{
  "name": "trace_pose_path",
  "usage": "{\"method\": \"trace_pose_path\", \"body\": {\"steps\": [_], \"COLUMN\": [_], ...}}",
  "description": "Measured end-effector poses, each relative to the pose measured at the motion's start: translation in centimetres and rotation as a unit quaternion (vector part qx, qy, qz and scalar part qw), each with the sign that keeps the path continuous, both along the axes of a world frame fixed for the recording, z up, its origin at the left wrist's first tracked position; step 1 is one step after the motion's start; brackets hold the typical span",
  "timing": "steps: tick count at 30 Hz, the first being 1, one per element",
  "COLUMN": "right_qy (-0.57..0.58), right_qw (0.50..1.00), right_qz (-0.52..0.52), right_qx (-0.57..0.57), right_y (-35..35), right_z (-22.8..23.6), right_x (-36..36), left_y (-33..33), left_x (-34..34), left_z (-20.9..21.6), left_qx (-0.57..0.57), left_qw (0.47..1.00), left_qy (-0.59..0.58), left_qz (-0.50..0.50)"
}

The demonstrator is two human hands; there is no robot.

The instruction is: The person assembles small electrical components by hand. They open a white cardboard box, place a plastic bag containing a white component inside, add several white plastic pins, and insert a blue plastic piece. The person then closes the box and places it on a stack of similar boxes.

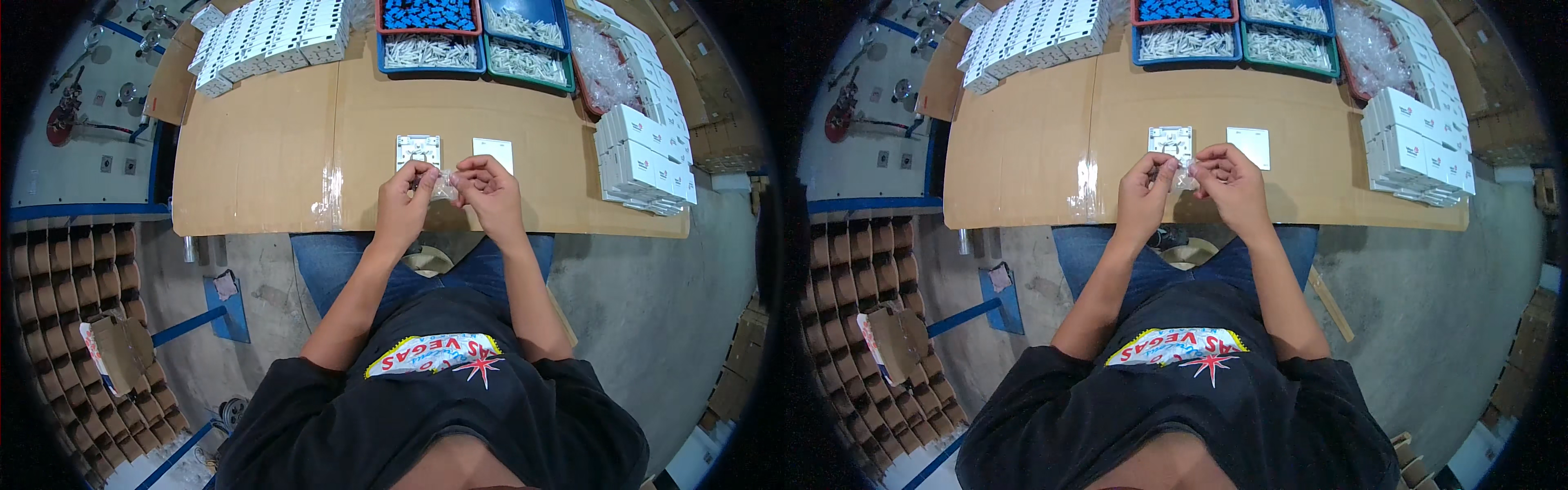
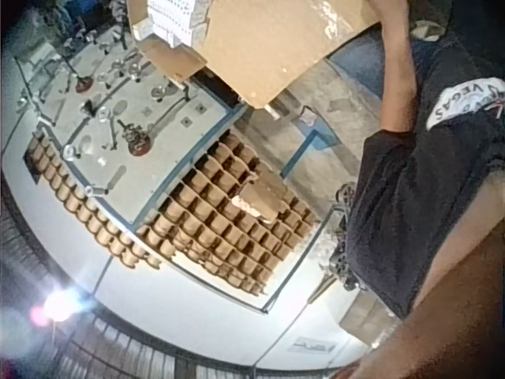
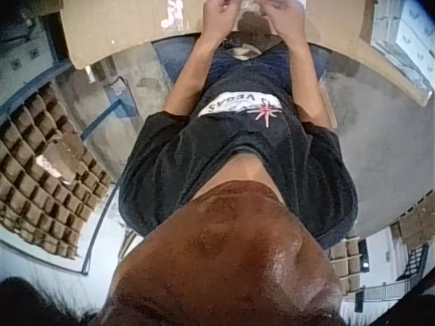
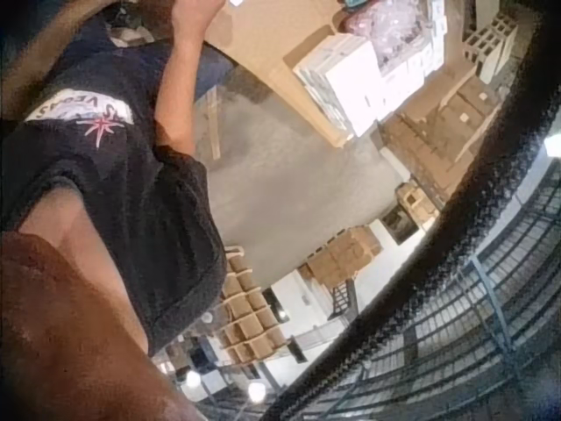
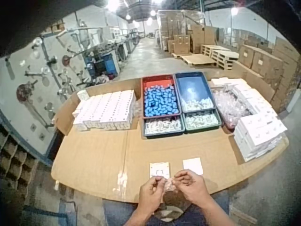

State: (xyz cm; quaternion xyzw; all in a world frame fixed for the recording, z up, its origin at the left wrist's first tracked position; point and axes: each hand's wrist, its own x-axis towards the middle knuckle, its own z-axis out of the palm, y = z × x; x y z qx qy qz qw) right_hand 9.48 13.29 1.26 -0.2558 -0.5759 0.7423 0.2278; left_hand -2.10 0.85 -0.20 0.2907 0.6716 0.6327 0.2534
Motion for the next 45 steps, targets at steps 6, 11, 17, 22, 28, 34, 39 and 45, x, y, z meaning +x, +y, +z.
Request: {"method": "trace_pose_path", "body": {"steps": [6,11,17,22,28,34,39,45], "right_qy": [-0.021,-0.063,-0.026,-0.038,-0.071,-0.079,-0.097,-0.117], "right_qw": [0.995,0.985,0.983,0.985,0.991,0.994,0.992,0.990], "right_qz": [0.093,0.120,0.113,0.093,0.082,0.079,0.075,0.047], "right_qx": [-0.034,-0.104,-0.139,-0.137,-0.072,0.010,0.041,0.059], "right_y": [0.2,0.6,0.9,1.0,1.0,0.4,0.4,0.5], "right_z": [0.0,0.7,0.1,-0.6,-1.0,-1.3,-1.5,-1.8], "right_x": [0.6,0.7,0.9,0.8,0.8,0.5,0.5,0.4], "left_y": [0.0,-0.3,-0.5,-0.8,-1.2,-1.1,-0.9,-0.7], "left_x": [0.0,-0.2,-0.5,-1.2,-1.4,-1.3,-1.2,-0.7], "left_z": [0.8,0.8,1.9,2.1,3.8,2.5,1.7,1.0], "left_qx": [-0.004,-0.013,-0.049,-0.046,-0.096,-0.128,-0.115,-0.103], "left_qw": [0.999,0.997,0.997,0.980,0.915,0.902,0.911,0.915], "left_qy": [0.023,0.067,0.064,0.191,0.390,0.407,0.392,0.385], "left_qz": [0.045,0.025,0.020,-0.027,-0.033,-0.060,-0.055,-0.068]}}
